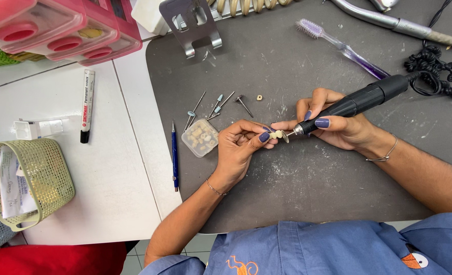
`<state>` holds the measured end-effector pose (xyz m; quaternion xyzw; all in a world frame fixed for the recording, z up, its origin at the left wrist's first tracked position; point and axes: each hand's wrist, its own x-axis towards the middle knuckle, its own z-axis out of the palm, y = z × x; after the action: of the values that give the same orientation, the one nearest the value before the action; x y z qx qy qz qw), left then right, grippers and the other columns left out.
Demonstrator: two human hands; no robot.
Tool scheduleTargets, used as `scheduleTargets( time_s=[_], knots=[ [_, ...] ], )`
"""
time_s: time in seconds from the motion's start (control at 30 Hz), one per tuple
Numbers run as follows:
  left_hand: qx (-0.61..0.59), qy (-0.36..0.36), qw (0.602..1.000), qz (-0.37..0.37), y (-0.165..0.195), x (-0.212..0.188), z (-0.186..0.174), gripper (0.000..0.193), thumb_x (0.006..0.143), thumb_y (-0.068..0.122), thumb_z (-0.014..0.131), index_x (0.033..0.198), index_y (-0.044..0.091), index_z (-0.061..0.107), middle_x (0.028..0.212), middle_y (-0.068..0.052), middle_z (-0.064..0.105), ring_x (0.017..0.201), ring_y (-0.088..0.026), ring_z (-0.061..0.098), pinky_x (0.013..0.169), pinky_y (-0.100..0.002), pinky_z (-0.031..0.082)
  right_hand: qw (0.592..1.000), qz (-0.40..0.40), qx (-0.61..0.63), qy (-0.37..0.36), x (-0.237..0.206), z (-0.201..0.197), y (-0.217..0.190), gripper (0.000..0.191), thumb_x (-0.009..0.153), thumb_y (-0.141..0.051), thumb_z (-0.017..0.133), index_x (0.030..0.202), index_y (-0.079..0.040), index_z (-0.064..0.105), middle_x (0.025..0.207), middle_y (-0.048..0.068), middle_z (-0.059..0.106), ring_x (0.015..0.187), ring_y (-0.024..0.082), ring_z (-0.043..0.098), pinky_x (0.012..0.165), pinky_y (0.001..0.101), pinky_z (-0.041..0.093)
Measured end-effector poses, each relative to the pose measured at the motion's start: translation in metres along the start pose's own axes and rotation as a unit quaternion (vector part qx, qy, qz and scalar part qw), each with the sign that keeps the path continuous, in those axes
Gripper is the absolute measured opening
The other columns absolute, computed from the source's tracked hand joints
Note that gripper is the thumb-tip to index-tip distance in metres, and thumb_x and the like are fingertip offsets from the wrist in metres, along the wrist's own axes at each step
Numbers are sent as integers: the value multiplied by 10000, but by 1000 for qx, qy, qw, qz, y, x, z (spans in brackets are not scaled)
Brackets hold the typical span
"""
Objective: The person holds a small dental prosthesis in one hand and grinds and shapes it with a rotary grinding tool fitted with a disc attachment, repositioning the piece repeatedly and switching attachments while working over a bench mat. A container of similar prosthetic pieces sits nearby on the bench.
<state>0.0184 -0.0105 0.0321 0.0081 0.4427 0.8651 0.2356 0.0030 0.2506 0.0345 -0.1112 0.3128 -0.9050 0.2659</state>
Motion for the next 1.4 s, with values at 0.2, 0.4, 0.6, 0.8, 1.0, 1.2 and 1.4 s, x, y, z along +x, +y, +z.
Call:
scheduleTargets(
  time_s=[0.2,0.4,0.6,0.8,1.0,1.2,1.4],
  knots=[
    [21,0,1000,-1,4,-1,4,164,993,2,699,1140,-67,721,1135,-198,701,986,-234,747,907,-311,663,1000,1,-6,3,-1,-5,0,102,1012,-161,739,1073,-102,680,977,85,640,1027,213,706,1308,750,318],
    [16,0,1000,5,7,0,7,149,978,-20,704,1119,-64,727,1144,-201,699,995,-245,747,909,-315,666,1000,9,-12,10,-1,-3,0,111,997,-164,741,1059,-103,672,995,102,641,1141,316,706,1258,716,382],
    [24,-4,1000,3,7,1,7,137,975,-26,707,1105,-63,728,1132,-210,703,987,-254,752,893,-312,672,1000,16,-14,10,-3,-4,-1,117,989,-166,738,1060,-98,673,998,113,643,1192,370,696,1216,696,430],
    [27,3,1000,-6,7,0,9,142,973,-16,711,1107,-56,732,1121,-209,708,979,-255,753,880,-321,676,999,7,-40,0,-4,-7,0,130,1003,-176,736,1096,-102,682,1005,110,646,1112,289,717,1271,696,404],
    [27,2,1000,-8,7,1,9,139,979,-1,709,1105,-55,733,1116,-206,708,982,-263,756,879,-329,679,1000,12,-20,12,-4,-5,-2,117,1004,-177,735,1072,-99,678,982,109,638,1110,287,716,1252,705,406],
    [21,-4,1000,-7,7,2,10,143,981,7,703,1108,-51,733,1118,-196,704,988,-265,756,888,-335,681,1000,8,-12,9,-1,-3,-5,103,1019,-166,725,1076,-95,676,976,113,635,1085,276,712,1269,704,416],
    [25,-7,1000,-6,7,3,9,146,985,8,702,1112,-57,732,1117,-198,706,988,-265,754,889,-334,678,999,22,-23,26,-1,-2,-6,120,974,-179,721,1043,-97,667,971,113,627,1145,318,713,1190,689,417]
  ],
)
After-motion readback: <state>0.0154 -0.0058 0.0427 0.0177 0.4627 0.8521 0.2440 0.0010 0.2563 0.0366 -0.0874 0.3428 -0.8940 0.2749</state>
